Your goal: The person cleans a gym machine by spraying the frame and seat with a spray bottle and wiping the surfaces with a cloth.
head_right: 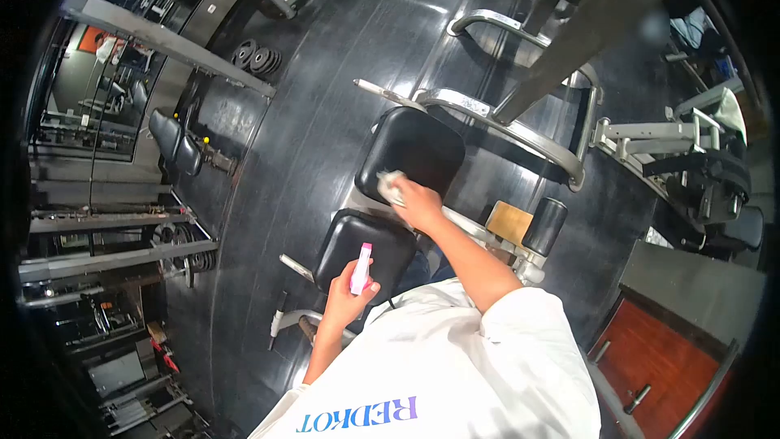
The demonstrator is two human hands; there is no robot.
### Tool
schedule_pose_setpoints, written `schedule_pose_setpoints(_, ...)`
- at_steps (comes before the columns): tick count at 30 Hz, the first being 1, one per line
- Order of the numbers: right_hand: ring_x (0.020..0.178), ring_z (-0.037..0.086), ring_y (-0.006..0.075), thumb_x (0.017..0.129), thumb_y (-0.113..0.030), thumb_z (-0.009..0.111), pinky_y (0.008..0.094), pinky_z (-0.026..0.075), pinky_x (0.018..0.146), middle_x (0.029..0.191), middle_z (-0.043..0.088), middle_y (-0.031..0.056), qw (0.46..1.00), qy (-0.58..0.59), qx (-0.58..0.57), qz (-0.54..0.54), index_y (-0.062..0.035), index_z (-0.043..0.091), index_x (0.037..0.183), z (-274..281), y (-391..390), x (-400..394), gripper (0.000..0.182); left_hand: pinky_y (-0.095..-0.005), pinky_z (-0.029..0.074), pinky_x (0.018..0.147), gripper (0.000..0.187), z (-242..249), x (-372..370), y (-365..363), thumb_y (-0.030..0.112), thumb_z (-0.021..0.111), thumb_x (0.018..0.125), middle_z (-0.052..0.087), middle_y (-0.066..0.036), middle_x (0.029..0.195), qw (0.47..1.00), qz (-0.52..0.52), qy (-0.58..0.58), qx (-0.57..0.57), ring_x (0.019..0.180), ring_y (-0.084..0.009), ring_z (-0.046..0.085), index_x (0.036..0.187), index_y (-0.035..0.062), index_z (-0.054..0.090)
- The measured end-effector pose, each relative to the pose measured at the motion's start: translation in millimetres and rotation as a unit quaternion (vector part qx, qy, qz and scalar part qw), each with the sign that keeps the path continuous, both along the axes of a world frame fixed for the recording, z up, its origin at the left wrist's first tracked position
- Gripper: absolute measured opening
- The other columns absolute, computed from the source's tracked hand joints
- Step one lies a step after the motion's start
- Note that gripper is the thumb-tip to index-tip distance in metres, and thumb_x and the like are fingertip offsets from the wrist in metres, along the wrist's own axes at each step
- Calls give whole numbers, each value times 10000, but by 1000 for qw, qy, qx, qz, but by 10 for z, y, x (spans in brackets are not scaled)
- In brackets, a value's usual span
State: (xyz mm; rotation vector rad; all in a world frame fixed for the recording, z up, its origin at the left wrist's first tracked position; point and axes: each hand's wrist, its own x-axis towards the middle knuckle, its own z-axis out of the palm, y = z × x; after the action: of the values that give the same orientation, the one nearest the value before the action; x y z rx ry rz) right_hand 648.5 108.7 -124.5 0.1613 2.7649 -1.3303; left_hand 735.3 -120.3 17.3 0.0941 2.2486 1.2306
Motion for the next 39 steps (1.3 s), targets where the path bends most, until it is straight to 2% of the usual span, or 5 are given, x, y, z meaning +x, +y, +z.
schedule_pose_setpoints(8, 1008, 668, 438, 832, -206, 675, 499, 529, 858, 1096, 707, 204, 974, -207, 20, -90, -181, 594, 1194, -883, 1162, 1063, 372, -311, 515, 729, 523, -10, -5, 94, 210, 785, 808, 654, -62, 803, 997, 60, 54, -3, 752, -150, 635, 1270, 29, 620)
schedule_pose_setpoints(24, 917, 716, 323, 782, -56, 646, 364, 543, 812, 967, 715, 150, 968, 151, -202, 15, -99, 639, 1103, 715, 807, -583, 325, -364, 532, 814, 579, 47, 144, 520, 272, 811, 805, 716, -173, 989, 993, 109, 33, -27, 889, -283, 701, 1291, 46, 593)
schedule_pose_setpoints(30, 1024, 566, 131, 803, 28, 607, 278, 467, 891, 1120, 590, 15, 916, 48, -398, -16, -79, 581, 1168, 769, 752, -740, 382, -369, 530, 813, 597, 30, 212, 595, 290, 810, 801, 713, -177, 980, 988, 144, 2, -52, 869, -287, 697, 1299, 46, 587)
schedule_pose_setpoints(34, 976, 611, 162, 813, -22, 631, 305, 510, 842, 1154, 596, 45, 902, -20, -430, -47, -107, 544, 1236, 554, 844, -594, 440, -301, 501, 744, 541, -13, 172, 725, 258, 789, 815, 640, -32, 802, 988, 144, 35, -42, 741, -125, 604, 1289, 58, 622)
schedule_pose_setpoints(39, 1175, 500, 157, 905, -124, 616, 322, 402, 1011, 1231, 558, 50, 881, -126, -442, -107, -123, 530, 1268, 60, 1041, -177, 372, -310, 504, 758, 526, 51, 24, 902, 246, 788, 824, 665, -46, 832, 992, 112, 58, -12, 763, -140, 624, 1286, 61, 619)
